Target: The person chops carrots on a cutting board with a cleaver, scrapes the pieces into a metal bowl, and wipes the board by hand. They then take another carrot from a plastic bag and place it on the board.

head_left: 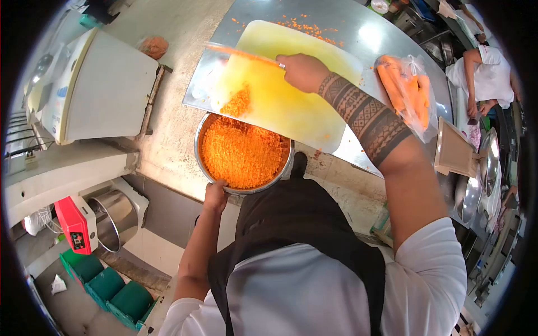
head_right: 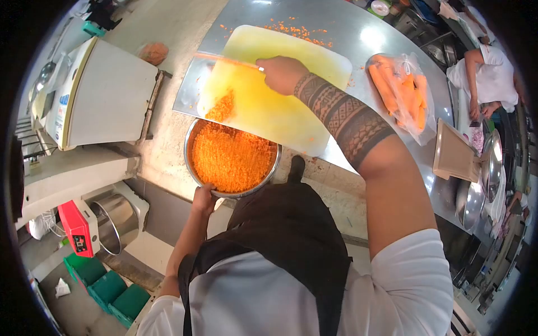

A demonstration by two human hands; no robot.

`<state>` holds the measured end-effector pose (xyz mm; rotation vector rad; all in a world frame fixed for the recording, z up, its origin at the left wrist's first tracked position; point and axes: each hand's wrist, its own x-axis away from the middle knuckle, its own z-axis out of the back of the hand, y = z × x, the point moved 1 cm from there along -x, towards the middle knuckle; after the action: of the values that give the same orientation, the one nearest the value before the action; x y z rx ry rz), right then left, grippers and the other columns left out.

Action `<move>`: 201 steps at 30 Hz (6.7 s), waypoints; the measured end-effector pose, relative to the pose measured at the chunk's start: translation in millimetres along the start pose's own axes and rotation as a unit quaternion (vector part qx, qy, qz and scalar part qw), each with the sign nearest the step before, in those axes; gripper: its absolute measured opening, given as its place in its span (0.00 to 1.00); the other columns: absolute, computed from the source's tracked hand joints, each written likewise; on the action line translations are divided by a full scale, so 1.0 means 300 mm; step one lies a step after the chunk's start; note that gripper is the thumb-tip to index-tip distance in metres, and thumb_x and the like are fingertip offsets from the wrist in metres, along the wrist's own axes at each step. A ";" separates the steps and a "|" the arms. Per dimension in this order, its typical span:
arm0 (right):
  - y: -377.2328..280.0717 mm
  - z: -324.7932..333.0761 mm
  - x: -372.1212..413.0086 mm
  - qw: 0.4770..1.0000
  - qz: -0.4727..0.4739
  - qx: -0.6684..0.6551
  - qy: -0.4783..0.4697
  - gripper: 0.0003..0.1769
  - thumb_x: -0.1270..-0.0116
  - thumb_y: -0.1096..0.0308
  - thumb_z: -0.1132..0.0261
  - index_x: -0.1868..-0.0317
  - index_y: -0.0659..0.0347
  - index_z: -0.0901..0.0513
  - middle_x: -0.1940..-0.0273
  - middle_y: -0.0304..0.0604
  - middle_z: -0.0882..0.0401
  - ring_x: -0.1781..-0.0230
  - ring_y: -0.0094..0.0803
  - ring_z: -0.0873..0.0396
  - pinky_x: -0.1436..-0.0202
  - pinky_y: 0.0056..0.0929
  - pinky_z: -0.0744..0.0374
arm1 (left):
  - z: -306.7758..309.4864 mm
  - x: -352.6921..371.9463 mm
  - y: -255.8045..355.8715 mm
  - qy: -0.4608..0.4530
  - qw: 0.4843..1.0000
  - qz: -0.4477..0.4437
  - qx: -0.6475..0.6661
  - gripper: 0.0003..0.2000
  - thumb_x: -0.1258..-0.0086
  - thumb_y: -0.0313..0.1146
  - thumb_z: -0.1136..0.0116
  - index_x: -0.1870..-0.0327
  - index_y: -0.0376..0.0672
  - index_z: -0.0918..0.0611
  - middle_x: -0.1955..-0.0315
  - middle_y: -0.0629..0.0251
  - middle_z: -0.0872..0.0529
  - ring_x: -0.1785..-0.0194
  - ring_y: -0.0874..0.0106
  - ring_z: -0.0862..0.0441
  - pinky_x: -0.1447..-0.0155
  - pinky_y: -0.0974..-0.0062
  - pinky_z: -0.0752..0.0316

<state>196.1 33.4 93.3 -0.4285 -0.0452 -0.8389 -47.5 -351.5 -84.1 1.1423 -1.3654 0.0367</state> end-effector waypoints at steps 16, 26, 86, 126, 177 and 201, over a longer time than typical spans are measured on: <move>0.127 0.012 0.550 0.984 -0.164 -0.068 0.016 0.19 0.32 0.68 0.41 0.41 0.50 0.18 0.61 0.55 0.12 0.58 0.56 0.13 0.53 0.56 0.18 | 0.005 0.027 -0.036 0.003 0.998 0.051 -0.042 0.22 0.31 0.21 0.51 0.37 0.17 0.29 0.45 0.43 0.17 0.44 0.49 0.12 0.40 0.47 0.13; 0.443 -0.009 0.633 0.979 -0.169 0.066 0.096 0.16 0.30 0.67 0.41 0.44 0.58 0.21 0.66 0.55 0.14 0.63 0.55 0.13 0.58 0.57 0.18 | -0.029 0.055 -0.096 -0.031 0.993 0.093 -0.059 0.24 0.32 0.21 0.46 0.35 0.21 0.28 0.43 0.43 0.16 0.43 0.51 0.12 0.41 0.51 0.13; 0.400 0.189 0.733 0.779 -0.224 -0.558 0.179 0.10 0.27 0.76 0.36 0.49 0.67 0.25 0.77 0.34 0.27 0.84 0.20 0.30 0.83 0.24 0.30 | -0.052 0.713 -0.093 0.206 0.950 -0.099 0.212 0.23 0.34 0.19 0.49 0.36 0.26 0.26 0.41 0.50 0.17 0.37 0.55 0.16 0.32 0.52 0.19; -0.240 0.171 0.381 0.874 -0.101 -0.402 0.255 0.11 0.29 0.73 0.36 0.48 0.67 0.19 0.69 0.38 0.22 0.72 0.26 0.21 0.72 0.27 0.22 | -1.130 0.245 0.848 -0.565 0.461 -0.561 -0.394 0.46 0.19 0.62 0.50 0.15 0.33 0.46 0.17 0.33 0.45 0.14 0.41 0.47 0.14 0.47 0.54; -0.117 0.421 1.013 0.936 -0.206 0.119 0.261 0.15 0.46 0.75 0.25 0.58 0.60 0.18 0.69 0.42 0.18 0.69 0.43 0.17 0.65 0.39 0.20 | -1.180 -0.027 1.047 -0.269 0.386 -0.602 -0.645 0.37 0.22 0.42 0.40 0.17 0.37 0.38 0.19 0.42 0.37 0.14 0.48 0.45 0.13 0.48 0.50; -0.116 -0.282 0.521 0.869 -0.412 -0.083 0.261 0.16 0.35 0.66 0.29 0.50 0.63 0.17 0.56 0.54 0.16 0.52 0.53 0.17 0.49 0.49 0.17 | -1.107 -0.084 1.262 -0.189 0.538 -0.515 -0.640 0.13 0.32 0.24 0.32 0.48 0.41 0.14 0.47 0.52 0.16 0.41 0.62 0.14 0.41 0.67 0.17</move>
<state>264.9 -130.7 60.4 -0.3222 0.3752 -1.7967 -43.7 67.8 195.9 0.4166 -0.4562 -1.8696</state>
